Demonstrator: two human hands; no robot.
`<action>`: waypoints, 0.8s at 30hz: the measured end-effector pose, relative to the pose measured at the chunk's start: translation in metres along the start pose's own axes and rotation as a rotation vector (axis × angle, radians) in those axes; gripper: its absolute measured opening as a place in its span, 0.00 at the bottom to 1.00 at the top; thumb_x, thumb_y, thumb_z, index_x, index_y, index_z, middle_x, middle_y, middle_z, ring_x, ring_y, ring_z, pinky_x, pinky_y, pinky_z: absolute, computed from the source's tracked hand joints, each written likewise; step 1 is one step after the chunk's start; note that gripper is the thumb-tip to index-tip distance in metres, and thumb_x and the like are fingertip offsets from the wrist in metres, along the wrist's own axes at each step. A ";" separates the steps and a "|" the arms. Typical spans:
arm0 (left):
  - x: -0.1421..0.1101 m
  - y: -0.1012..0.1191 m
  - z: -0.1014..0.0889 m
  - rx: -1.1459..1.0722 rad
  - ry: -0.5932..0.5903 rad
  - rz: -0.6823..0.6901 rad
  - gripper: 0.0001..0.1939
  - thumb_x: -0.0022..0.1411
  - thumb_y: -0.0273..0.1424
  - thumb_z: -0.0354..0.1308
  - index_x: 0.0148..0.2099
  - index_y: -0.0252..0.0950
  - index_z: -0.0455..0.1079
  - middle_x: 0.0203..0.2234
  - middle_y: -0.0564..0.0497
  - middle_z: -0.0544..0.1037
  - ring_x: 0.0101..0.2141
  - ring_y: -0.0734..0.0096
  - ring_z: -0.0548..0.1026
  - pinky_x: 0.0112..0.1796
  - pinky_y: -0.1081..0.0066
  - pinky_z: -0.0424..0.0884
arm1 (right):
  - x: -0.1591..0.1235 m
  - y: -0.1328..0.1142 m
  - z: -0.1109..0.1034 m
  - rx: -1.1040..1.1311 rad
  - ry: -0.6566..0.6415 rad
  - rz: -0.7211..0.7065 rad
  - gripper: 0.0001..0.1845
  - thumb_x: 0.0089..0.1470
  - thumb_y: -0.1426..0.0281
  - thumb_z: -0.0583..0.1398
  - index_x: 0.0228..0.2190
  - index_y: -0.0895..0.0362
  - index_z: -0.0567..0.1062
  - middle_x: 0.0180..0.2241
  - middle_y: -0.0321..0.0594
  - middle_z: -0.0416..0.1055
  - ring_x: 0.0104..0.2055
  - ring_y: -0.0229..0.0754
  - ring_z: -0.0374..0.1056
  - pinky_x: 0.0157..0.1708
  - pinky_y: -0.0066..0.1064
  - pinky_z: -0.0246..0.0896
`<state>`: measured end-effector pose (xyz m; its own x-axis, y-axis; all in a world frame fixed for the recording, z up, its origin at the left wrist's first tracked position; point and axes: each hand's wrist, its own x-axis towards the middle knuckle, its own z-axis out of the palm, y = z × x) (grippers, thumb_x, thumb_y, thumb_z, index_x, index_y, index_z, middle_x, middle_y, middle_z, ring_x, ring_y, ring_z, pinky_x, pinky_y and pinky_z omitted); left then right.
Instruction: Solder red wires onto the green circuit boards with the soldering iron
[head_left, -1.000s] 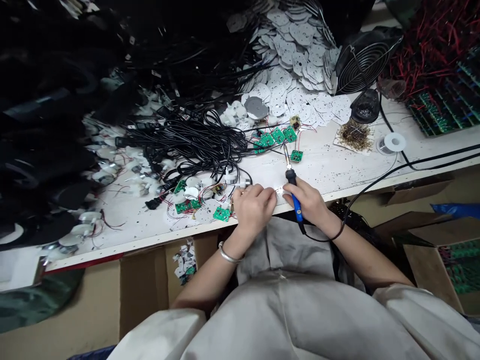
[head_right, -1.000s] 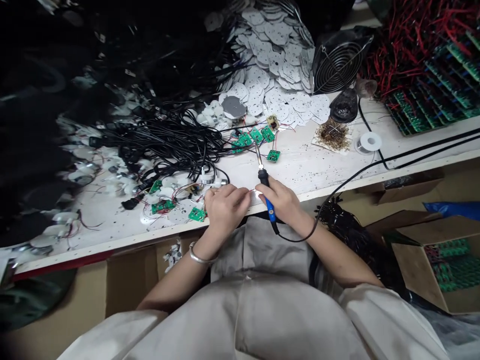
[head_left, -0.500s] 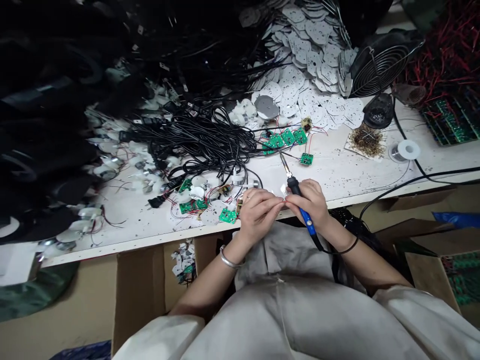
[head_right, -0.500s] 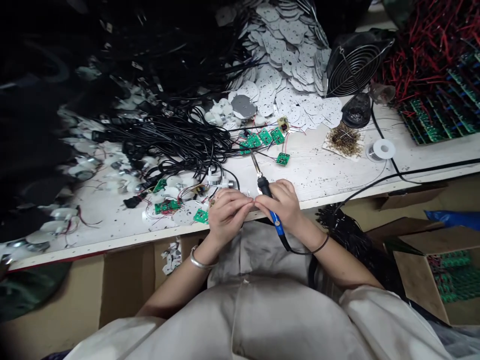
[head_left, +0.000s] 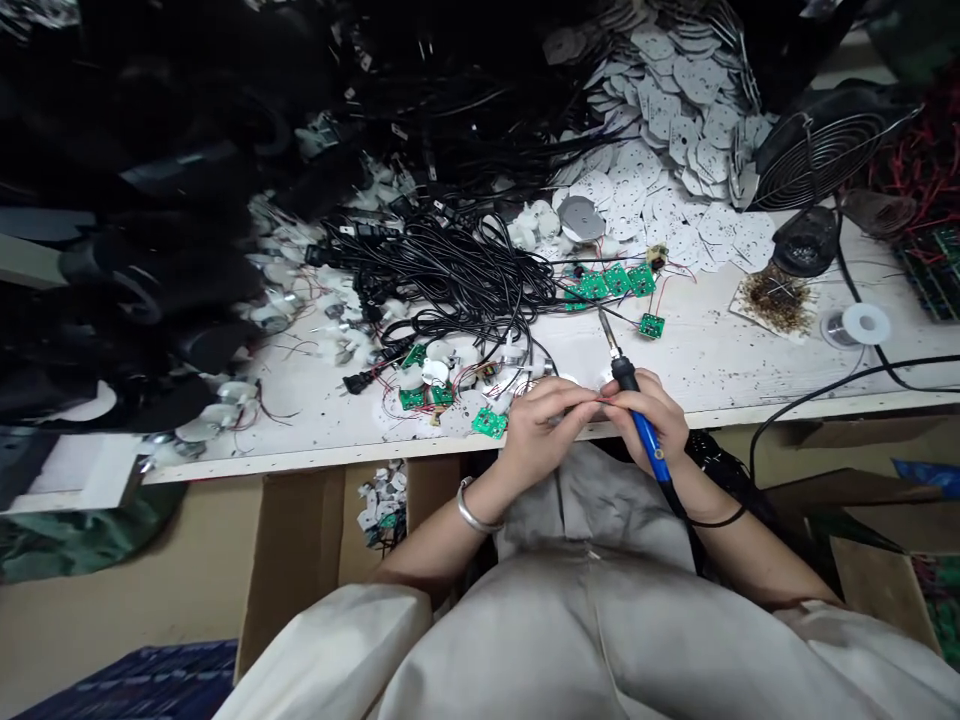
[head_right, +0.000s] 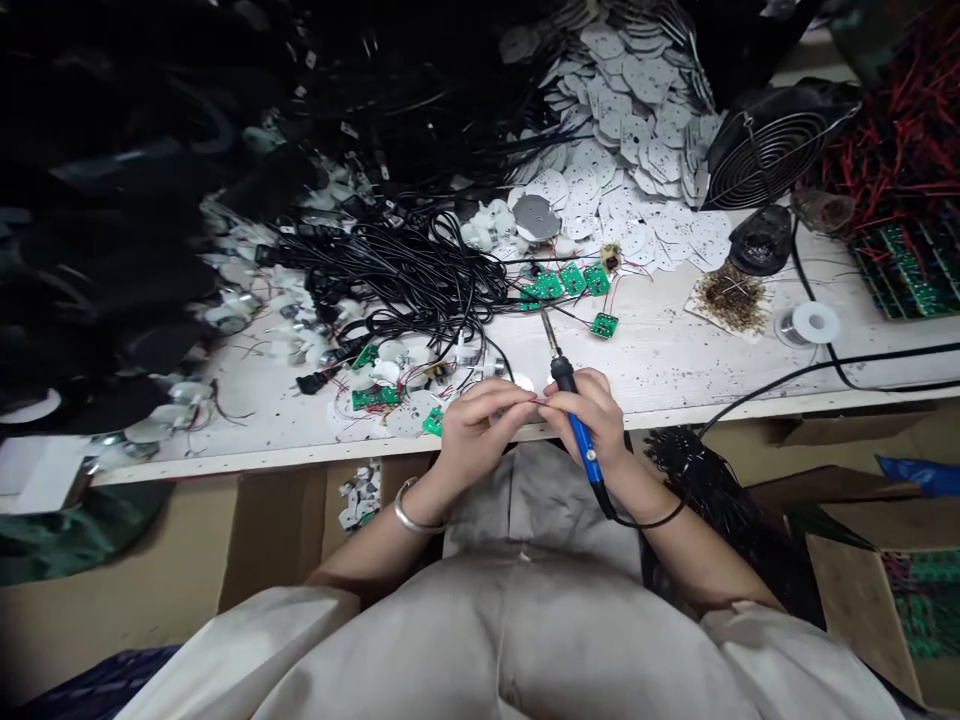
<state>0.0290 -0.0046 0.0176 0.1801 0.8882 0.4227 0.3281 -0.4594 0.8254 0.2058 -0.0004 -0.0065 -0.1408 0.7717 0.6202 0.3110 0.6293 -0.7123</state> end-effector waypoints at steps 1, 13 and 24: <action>0.000 -0.001 -0.001 -0.018 0.000 0.005 0.05 0.66 0.31 0.61 0.40 0.38 0.77 0.31 0.51 0.80 0.32 0.74 0.77 0.34 0.73 0.73 | -0.001 0.000 0.002 -0.027 -0.003 -0.015 0.07 0.59 0.73 0.62 0.39 0.50 0.75 0.37 0.41 0.75 0.38 0.45 0.70 0.43 0.44 0.67; 0.020 -0.005 0.002 0.217 -0.071 0.016 0.04 0.64 0.25 0.59 0.35 0.37 0.71 0.30 0.53 0.77 0.33 0.74 0.76 0.35 0.73 0.70 | -0.006 0.028 -0.047 -0.376 0.212 -0.095 0.17 0.64 0.55 0.55 0.44 0.51 0.76 0.32 0.39 0.76 0.34 0.43 0.73 0.43 0.43 0.69; 0.006 -0.022 0.025 0.518 -0.229 0.173 0.01 0.67 0.27 0.57 0.40 0.37 0.69 0.41 0.48 0.82 0.44 0.61 0.79 0.48 0.60 0.64 | 0.008 0.075 -0.136 -0.189 0.838 0.661 0.20 0.56 0.53 0.60 0.36 0.59 0.78 0.17 0.28 0.69 0.15 0.34 0.66 0.17 0.25 0.62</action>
<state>0.0466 0.0106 -0.0073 0.4480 0.8015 0.3960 0.6760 -0.5936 0.4367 0.3558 0.0403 -0.0096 0.7725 0.5993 0.2101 0.2393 0.0318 -0.9704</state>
